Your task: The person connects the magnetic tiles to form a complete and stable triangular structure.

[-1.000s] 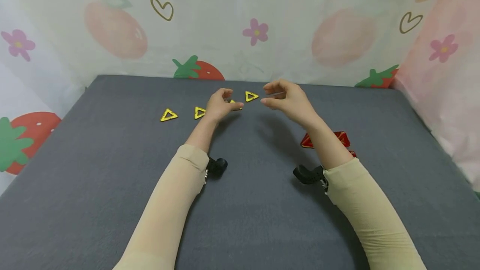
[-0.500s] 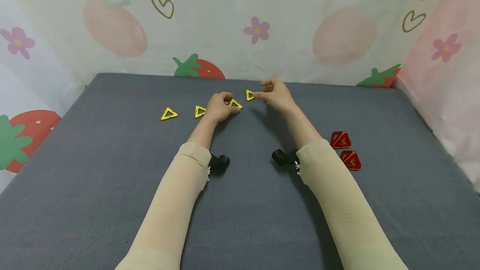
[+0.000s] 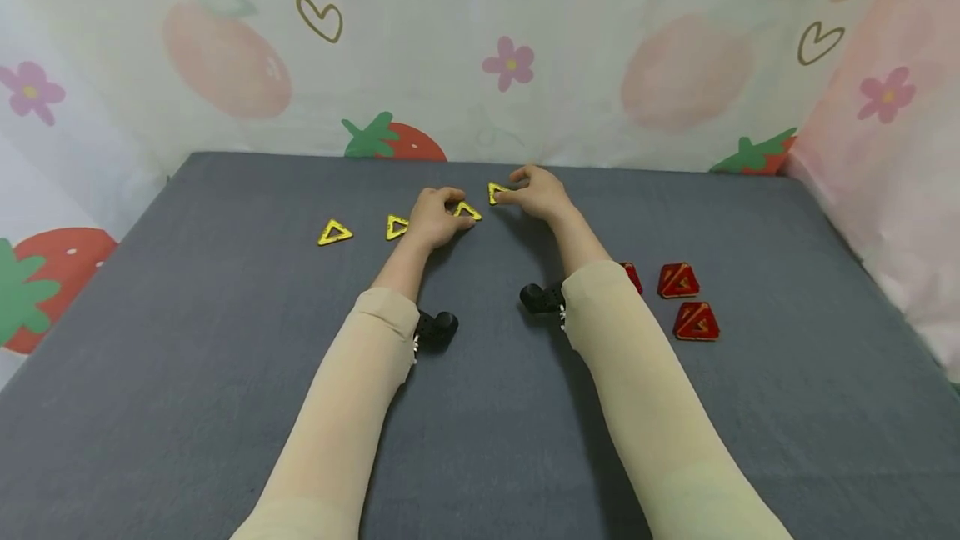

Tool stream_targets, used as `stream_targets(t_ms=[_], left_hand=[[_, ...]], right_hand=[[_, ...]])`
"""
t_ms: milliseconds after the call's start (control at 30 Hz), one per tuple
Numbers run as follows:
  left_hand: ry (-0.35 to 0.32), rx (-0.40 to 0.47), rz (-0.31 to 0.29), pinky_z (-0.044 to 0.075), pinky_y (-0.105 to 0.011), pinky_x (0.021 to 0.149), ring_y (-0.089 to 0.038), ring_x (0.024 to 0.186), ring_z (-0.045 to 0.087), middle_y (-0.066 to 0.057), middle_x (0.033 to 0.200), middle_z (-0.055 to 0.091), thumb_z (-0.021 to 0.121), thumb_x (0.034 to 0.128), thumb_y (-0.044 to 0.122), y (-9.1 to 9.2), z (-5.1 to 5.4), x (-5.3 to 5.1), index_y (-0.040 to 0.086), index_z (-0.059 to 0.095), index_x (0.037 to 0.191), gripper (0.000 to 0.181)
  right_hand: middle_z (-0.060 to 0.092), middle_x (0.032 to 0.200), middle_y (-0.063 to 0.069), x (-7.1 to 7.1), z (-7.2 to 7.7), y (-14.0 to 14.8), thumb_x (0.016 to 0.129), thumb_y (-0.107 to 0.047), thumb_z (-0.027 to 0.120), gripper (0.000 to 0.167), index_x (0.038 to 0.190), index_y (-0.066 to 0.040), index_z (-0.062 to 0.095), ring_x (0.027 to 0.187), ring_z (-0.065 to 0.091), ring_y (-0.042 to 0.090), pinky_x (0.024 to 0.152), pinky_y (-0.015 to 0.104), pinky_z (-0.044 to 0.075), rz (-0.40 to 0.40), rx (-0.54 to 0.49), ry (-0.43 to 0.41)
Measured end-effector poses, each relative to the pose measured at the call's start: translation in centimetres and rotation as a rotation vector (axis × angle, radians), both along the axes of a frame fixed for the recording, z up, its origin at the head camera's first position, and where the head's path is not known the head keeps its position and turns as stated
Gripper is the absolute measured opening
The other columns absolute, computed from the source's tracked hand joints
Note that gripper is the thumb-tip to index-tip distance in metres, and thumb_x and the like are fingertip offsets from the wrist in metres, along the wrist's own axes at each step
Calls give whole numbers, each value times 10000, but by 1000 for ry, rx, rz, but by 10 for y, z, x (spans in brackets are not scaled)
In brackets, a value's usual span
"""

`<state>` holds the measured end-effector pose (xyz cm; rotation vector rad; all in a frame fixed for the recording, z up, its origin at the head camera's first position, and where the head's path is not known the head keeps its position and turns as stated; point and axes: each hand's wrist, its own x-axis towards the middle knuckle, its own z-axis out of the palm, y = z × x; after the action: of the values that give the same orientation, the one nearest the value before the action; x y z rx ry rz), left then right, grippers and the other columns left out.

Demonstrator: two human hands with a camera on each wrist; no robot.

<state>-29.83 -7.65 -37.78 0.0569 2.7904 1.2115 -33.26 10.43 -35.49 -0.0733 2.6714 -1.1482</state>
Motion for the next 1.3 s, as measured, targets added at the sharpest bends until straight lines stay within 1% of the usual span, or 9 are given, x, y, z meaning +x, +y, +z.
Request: stream_targets(t_ms=[200,300,333,433,533,567,833,1133,1300], left_hand=[[-14,-15,4,341,-448,1175,-326,1408,386,-177,1513,384,620,978,198,-1,-3,-3,100,515,1432,476],[-20,-34,9,337,-462,1177,-338,1414,379,-179,1509,384,626,973,204,-1,-7,-10,121,533,1421,465],[5,-41,13,359,-453,1148,-336,1387,397,-174,1488,398,642,965,235,-2,-17,-16,142,552,1404,458],[7,-61,20,370,-447,1135,-337,1365,413,-175,1465,411,642,965,235,-1,-19,-20,149,561,1395,446],[14,-53,26,362,-440,1149,-333,1372,412,-173,1470,414,634,970,223,0,-15,-16,137,558,1398,443],[-8,-50,26,342,-449,1176,-336,1395,401,-180,1486,405,617,979,188,2,-6,-9,115,542,1412,446],[19,-64,26,359,-451,1160,-342,1388,413,-190,1481,413,589,997,195,3,0,2,88,533,1413,433],[17,-57,36,375,-455,1142,-348,1371,429,-193,1481,413,615,981,182,3,-1,1,80,552,1389,425],[14,-53,42,378,-453,1137,-345,1368,433,-189,1480,415,619,979,185,2,-3,-1,85,559,1381,418]], right_hand=[[428,1517,185,1,-6,-9,939,-404,654,542,1381,-113,537,1366,440,370,1093,485,432,-49,75,52],[409,1515,198,2,-8,-13,932,-434,652,537,1367,-134,555,1379,394,405,1101,514,403,-69,123,78],[396,1517,199,3,-8,-14,929,-439,654,535,1365,-144,558,1380,382,414,1103,525,392,-77,134,79],[376,1500,194,5,-9,-16,925,-442,656,521,1360,-172,560,1353,382,421,1089,550,381,-94,162,78],[375,1482,185,6,-9,-18,923,-433,662,517,1365,-189,555,1339,381,412,1085,561,376,-109,171,74],[378,1476,182,6,-9,-19,923,-431,664,515,1365,-191,555,1335,382,410,1084,565,375,-112,173,77],[405,1437,172,5,-9,-23,927,-445,651,477,1329,-200,568,1305,403,399,1065,574,382,-138,196,74],[423,1442,153,4,-10,-24,912,-386,700,436,1292,-202,590,1310,412,380,1074,557,385,-172,187,67],[470,1415,143,5,-10,-24,888,-356,737,432,1265,-189,607,1258,461,361,1038,528,424,-185,166,74]])
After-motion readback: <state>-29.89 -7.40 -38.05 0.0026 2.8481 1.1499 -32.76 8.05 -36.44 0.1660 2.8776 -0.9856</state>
